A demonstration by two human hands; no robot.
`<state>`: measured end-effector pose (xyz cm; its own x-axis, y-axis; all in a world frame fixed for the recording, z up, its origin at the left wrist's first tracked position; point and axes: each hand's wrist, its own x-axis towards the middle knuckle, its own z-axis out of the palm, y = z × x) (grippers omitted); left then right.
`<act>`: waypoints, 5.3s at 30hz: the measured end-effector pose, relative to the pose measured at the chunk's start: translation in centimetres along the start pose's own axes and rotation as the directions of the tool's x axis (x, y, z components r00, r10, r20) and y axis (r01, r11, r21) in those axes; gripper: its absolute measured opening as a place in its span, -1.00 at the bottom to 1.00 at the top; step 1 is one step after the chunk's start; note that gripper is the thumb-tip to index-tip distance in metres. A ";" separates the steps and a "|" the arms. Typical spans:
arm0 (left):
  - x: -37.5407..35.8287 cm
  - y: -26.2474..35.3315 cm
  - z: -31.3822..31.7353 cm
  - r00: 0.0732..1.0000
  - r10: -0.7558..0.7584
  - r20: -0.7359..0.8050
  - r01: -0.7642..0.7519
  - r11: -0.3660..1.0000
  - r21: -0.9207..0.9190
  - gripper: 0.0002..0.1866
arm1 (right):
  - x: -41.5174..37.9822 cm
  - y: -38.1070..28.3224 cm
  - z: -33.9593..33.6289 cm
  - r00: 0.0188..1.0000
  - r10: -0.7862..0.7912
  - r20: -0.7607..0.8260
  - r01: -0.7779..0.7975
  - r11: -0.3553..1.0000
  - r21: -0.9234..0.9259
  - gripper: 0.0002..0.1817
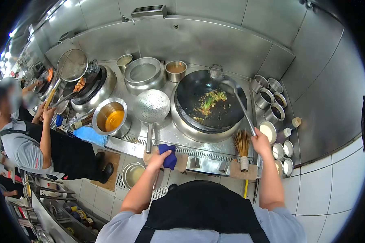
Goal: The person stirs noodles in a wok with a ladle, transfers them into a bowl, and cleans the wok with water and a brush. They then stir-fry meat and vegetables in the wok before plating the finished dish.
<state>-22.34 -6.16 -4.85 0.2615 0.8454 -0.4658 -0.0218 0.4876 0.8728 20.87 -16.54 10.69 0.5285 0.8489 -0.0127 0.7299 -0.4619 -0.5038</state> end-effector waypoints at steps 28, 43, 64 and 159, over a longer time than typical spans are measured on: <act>-9.5 -0.2 5.4 0.964 0.029 0.265 0.188 0.631 -0.753 -0.54 | 4.9 -1.6 4.8 0.998 -0.051 0.045 0.052 0.999 -0.008 -0.46; -12.5 -5.2 7.8 0.989 -0.119 0.089 0.144 0.635 -0.759 -0.54 | -1.3 6.0 -12.0 0.882 -0.415 0.225 0.464 0.677 -0.572 -0.49; -14.4 -7.0 6.1 0.971 -0.221 0.094 0.223 0.679 -0.700 -0.53 | -2.5 8.8 -3.0 0.993 -0.119 0.025 0.116 0.987 0.114 -0.45; 4.3 10.7 17.8 0.925 -0.195 0.326 0.347 0.783 -0.516 -0.89 | -8.2 -5.9 -6.7 0.960 -0.104 0.260 0.188 0.927 -0.325 -0.45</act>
<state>-4.30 -1.13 5.10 0.5610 0.6155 -0.5536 -0.4244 0.7880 0.4460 15.10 -22.48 19.53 0.3191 0.9296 -0.1844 0.9168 -0.3521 -0.1885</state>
